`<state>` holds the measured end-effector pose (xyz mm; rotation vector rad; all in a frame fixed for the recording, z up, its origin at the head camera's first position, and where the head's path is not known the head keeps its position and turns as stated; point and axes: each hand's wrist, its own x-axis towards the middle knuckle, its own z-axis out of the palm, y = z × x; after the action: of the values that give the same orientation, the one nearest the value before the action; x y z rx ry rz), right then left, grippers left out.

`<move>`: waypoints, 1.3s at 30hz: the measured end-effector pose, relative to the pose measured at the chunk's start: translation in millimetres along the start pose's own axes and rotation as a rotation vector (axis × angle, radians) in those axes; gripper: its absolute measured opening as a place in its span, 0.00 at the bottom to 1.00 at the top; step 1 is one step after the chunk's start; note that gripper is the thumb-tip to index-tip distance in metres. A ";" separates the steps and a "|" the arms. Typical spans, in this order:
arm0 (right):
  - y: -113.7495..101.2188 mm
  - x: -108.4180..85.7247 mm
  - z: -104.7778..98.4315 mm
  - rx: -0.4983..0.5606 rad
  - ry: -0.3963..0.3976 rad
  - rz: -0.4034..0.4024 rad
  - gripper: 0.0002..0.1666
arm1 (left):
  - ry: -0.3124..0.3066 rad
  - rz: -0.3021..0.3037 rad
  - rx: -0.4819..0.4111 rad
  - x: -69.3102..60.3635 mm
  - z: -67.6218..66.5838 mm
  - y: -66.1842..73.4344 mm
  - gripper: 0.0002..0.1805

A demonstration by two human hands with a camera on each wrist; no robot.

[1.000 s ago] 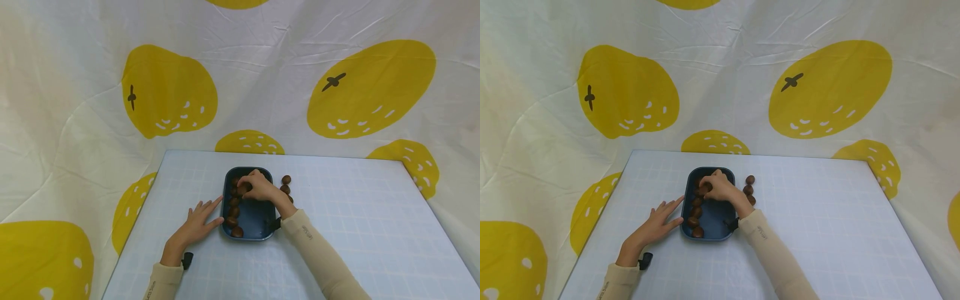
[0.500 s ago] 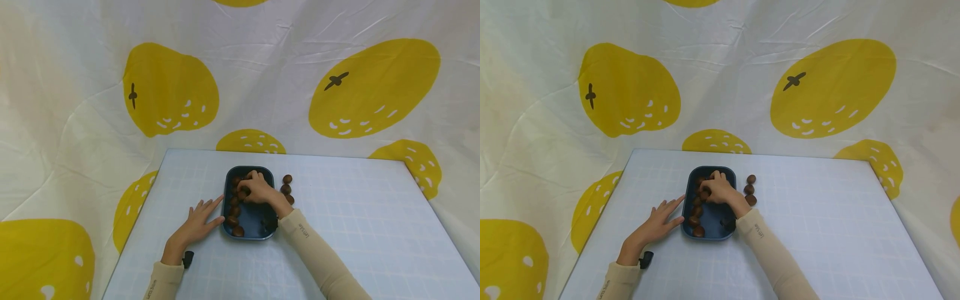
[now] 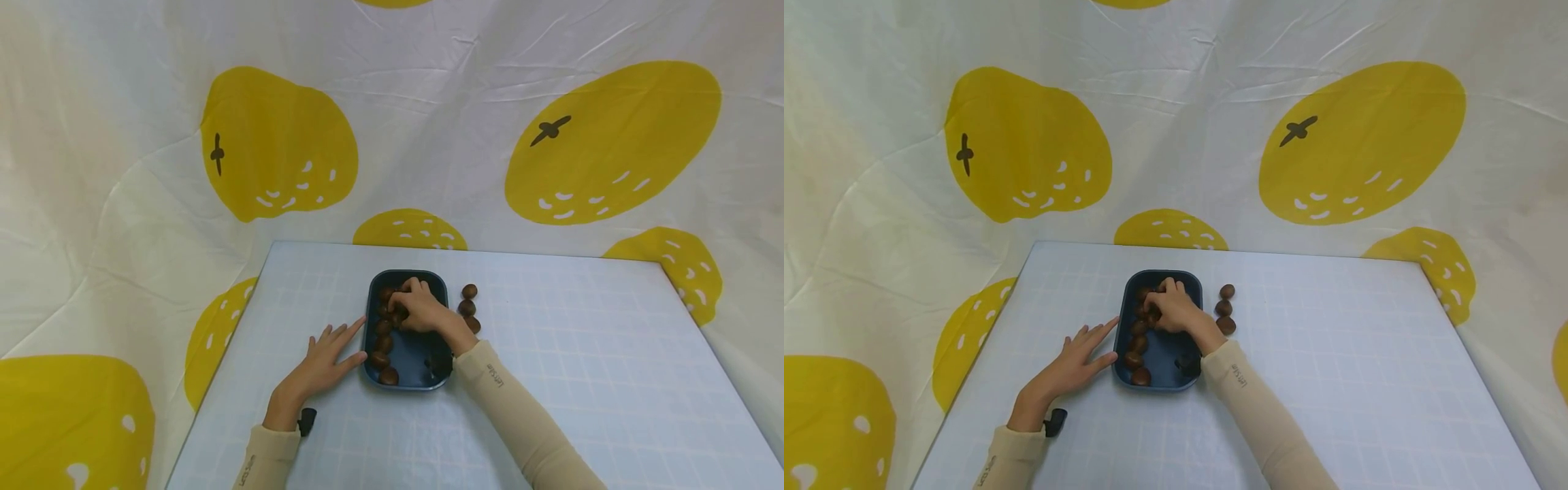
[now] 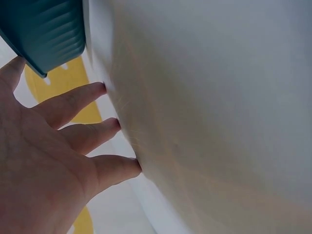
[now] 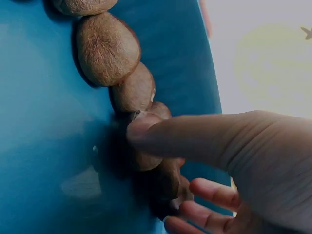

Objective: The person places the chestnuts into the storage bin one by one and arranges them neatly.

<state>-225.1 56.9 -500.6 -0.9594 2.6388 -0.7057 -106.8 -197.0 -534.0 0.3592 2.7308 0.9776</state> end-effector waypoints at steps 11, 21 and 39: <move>-25.0 -23.5 -47.1 0.189 0.191 -0.104 0.19 | -0.008 -0.002 -0.003 1.1 -2.3 2.8 0.40; -30.5 -68.6 -80.4 0.312 0.387 -0.228 0.21 | -0.002 0.005 -0.008 -0.8 -1.6 1.9 0.40; 32.3 -129.5 -71.9 0.299 0.525 -0.068 0.20 | -0.001 0.008 -0.008 -0.5 -0.8 0.6 0.40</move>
<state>-172.3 188.9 -447.9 -0.8699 2.8025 -1.4960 -106.5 -197.1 -533.0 0.3700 2.7254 0.9900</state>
